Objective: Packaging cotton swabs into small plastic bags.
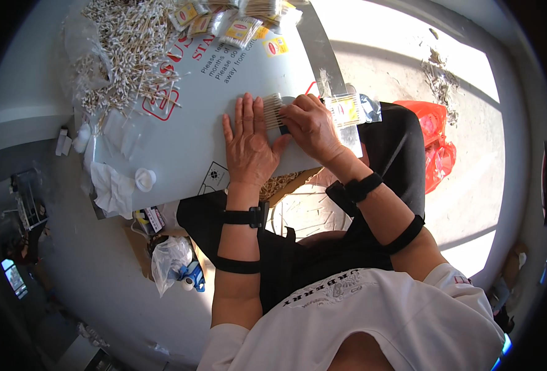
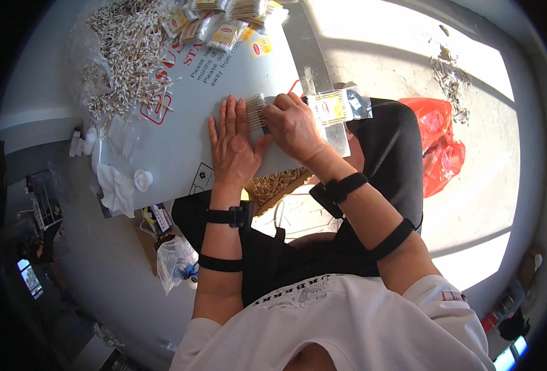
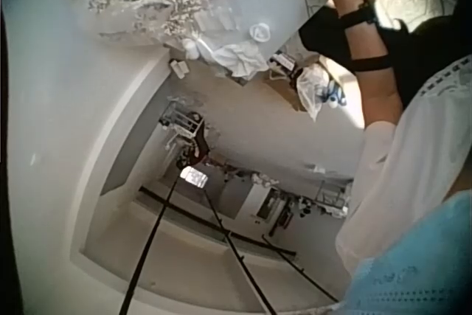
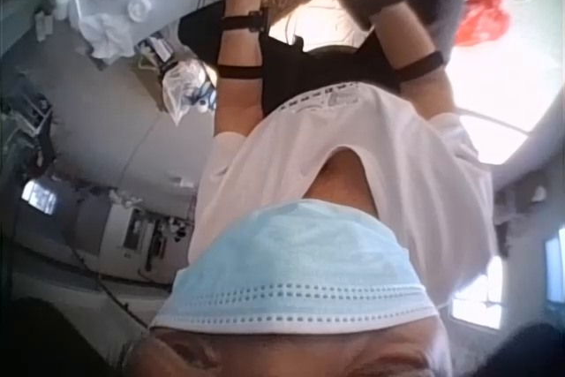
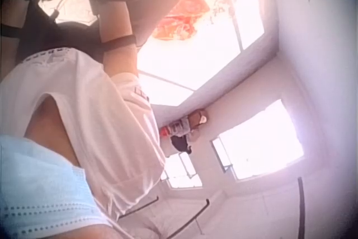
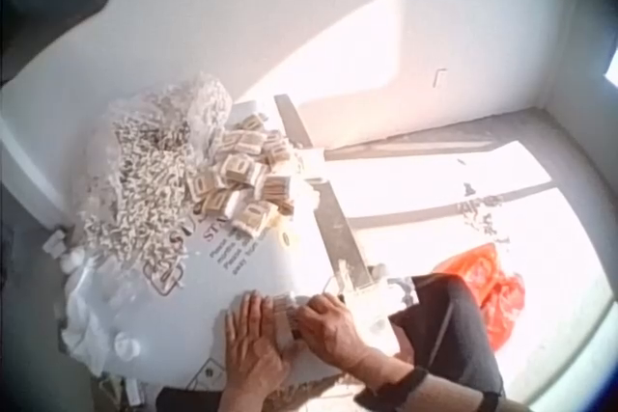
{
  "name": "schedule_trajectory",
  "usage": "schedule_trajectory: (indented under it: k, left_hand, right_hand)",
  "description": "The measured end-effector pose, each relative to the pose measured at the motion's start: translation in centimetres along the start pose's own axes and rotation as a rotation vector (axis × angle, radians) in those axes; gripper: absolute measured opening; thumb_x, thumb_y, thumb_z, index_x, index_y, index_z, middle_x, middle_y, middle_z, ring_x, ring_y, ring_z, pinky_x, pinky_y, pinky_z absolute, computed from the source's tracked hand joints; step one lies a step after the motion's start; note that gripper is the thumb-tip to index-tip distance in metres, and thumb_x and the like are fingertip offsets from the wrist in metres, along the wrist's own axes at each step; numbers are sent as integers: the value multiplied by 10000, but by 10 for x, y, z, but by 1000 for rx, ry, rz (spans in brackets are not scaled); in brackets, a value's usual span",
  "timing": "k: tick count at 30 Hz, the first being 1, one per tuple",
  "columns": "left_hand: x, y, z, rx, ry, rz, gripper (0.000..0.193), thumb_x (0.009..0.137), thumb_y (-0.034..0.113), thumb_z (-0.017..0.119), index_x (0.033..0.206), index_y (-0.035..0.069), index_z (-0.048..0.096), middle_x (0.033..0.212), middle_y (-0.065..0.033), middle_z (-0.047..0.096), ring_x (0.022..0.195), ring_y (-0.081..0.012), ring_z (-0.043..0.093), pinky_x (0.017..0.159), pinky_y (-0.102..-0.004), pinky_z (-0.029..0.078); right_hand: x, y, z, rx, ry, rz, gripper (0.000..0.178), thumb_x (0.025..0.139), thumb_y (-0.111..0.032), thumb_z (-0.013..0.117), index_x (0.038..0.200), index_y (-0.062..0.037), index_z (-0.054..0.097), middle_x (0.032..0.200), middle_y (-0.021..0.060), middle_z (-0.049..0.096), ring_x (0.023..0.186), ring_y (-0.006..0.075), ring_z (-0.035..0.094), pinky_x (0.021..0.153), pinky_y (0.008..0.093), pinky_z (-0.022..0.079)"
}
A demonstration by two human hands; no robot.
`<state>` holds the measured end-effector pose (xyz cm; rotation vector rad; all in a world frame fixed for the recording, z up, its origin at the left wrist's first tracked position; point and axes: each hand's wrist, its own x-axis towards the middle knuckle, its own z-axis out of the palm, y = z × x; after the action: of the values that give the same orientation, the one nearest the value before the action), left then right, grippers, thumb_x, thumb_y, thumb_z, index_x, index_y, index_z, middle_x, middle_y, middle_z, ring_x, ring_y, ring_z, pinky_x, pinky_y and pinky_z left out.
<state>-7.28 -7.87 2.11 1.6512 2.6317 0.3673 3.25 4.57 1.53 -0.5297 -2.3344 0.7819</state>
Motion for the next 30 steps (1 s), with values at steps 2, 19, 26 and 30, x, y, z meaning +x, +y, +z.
schedule_trajectory:
  k: [2, 19, 26, 30]
  left_hand:
    - [0, 0, -1, 0, -2, -2, 844, 888, 569, 551, 1492, 39, 293, 1565, -159, 280, 1480, -280, 204, 1195, -522, 106]
    - [0, 1, 0, -3, -2, -15, 849, 898, 594, 519, 1494, 33, 294, 1569, -154, 277, 1480, -276, 205, 1196, -518, 100]
    - [-1, 0, 2, 8, -4, -13, 857, 905, 617, 489, 1501, 36, 286, 1572, -151, 272, 1481, -275, 200, 1197, -517, 96]
    - [0, 0, 1, -6, -5, -13, 852, 910, 618, 479, 1502, 37, 285, 1573, -151, 268, 1482, -277, 197, 1196, -517, 93]
  right_hand:
    - [0, 1, 1, 5, 1, 0, 98, 741, -91, 703, 818, -74, 645, 809, 84, 582, 818, 292, 594, 709, 398, 512]
    - [5, -4, -2, 75, -58, 111, 244, 736, -58, 672, 980, -59, 683, 891, 115, 641, 891, 322, 614, 796, 420, 516]
    - [5, -4, 1, 17, -49, 104, 216, 776, -73, 680, 991, -55, 683, 859, 102, 639, 834, 302, 624, 750, 398, 518]
    - [6, -4, 1, 14, -62, 119, 165, 784, -78, 678, 947, -53, 674, 860, 104, 641, 838, 302, 627, 744, 398, 520]
